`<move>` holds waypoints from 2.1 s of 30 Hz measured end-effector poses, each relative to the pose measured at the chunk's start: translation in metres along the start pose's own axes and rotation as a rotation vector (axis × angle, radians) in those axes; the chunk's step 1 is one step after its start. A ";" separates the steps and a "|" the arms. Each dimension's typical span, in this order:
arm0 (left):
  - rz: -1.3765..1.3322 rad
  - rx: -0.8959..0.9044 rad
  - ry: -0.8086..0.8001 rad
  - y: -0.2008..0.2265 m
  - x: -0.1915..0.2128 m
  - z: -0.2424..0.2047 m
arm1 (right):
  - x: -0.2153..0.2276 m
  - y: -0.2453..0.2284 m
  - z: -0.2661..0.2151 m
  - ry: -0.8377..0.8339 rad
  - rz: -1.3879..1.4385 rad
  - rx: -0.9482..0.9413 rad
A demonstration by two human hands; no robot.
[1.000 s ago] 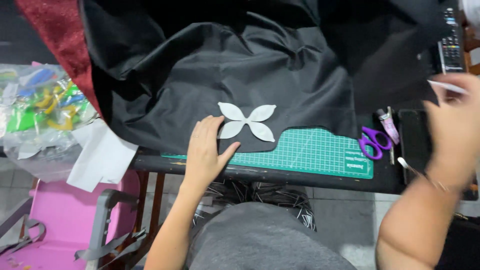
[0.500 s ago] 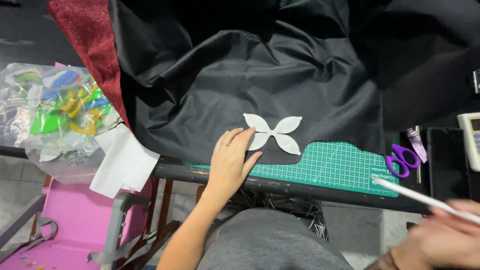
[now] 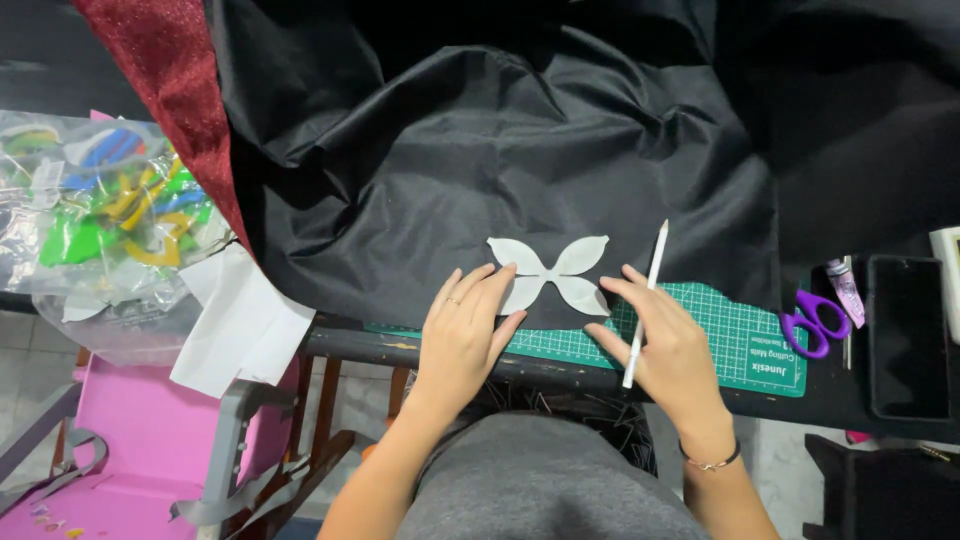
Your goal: Applying glue to fabric pieces to assemble a bow and tracing a flower template onto black fabric
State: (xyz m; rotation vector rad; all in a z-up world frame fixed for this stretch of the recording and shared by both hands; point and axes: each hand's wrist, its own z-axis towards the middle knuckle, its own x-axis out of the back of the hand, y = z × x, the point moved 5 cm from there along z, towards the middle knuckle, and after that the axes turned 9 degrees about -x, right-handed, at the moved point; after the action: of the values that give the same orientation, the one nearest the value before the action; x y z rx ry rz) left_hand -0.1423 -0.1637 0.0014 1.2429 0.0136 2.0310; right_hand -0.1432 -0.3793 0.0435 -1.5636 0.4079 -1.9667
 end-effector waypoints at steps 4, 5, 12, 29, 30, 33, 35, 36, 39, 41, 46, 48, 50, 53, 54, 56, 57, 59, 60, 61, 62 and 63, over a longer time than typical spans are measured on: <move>-0.025 0.001 0.005 0.000 0.006 -0.003 | -0.006 0.001 -0.007 0.026 -0.035 -0.002; -0.026 0.003 0.002 0.000 0.007 -0.003 | -0.005 0.000 -0.007 0.023 -0.034 -0.005; -0.058 0.016 0.013 0.000 0.011 -0.003 | -0.010 0.003 -0.015 -0.013 -0.043 0.009; -0.077 0.039 0.032 0.000 0.012 -0.003 | -0.015 0.003 -0.022 0.015 -0.103 0.113; -0.084 0.041 0.026 0.000 0.012 -0.004 | -0.016 0.002 -0.022 0.016 -0.115 0.127; -0.110 0.050 0.018 -0.001 0.014 -0.004 | -0.017 0.001 -0.021 0.019 -0.127 0.148; -0.130 0.055 0.012 -0.003 0.017 -0.004 | -0.017 0.001 -0.021 0.022 -0.126 0.154; -0.192 0.075 -0.010 -0.005 0.018 -0.004 | -0.017 0.002 -0.022 0.022 -0.131 0.153; -0.250 0.099 -0.037 -0.010 0.018 -0.007 | -0.017 0.002 -0.021 0.025 -0.121 0.159; -0.247 0.107 -0.042 -0.010 0.017 -0.009 | -0.017 0.000 -0.020 0.024 -0.107 0.165; -0.197 0.091 -0.044 -0.008 0.014 -0.013 | -0.015 0.002 -0.020 0.017 -0.062 0.144; -0.198 0.088 -0.047 -0.006 0.016 -0.012 | -0.015 0.000 -0.020 0.018 -0.063 0.139; -0.198 0.086 -0.051 -0.005 0.017 -0.011 | -0.015 -0.001 -0.020 0.018 -0.062 0.135; -0.195 0.084 -0.035 -0.004 0.018 -0.011 | -0.015 -0.001 -0.019 0.012 -0.064 0.141; -0.190 0.083 -0.032 -0.004 0.018 -0.011 | -0.015 -0.001 -0.019 0.009 -0.069 0.139; -0.185 0.081 -0.030 -0.003 0.018 -0.012 | -0.016 -0.001 -0.019 0.006 -0.075 0.134; -0.175 0.081 -0.029 -0.003 0.018 -0.013 | -0.016 0.001 -0.020 0.003 -0.066 0.129; -0.165 0.078 -0.025 -0.003 0.018 -0.013 | -0.017 0.003 -0.020 0.003 -0.059 0.125; -0.160 0.078 -0.025 -0.003 0.019 -0.012 | -0.017 0.004 -0.020 0.001 -0.066 0.130; -0.155 0.079 -0.024 -0.003 0.019 -0.012 | -0.018 0.004 -0.021 -0.002 -0.072 0.135; -0.155 0.078 -0.023 -0.002 0.019 -0.012 | -0.017 0.004 -0.020 -0.001 -0.073 0.136; -0.147 0.077 -0.016 -0.001 0.019 -0.013 | -0.017 0.003 -0.020 0.000 -0.082 0.141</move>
State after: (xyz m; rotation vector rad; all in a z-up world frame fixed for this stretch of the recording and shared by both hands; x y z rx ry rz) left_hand -0.1565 -0.1472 0.0088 1.2677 0.1720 1.9089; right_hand -0.1594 -0.3736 0.0233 -1.5122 0.2038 -2.0108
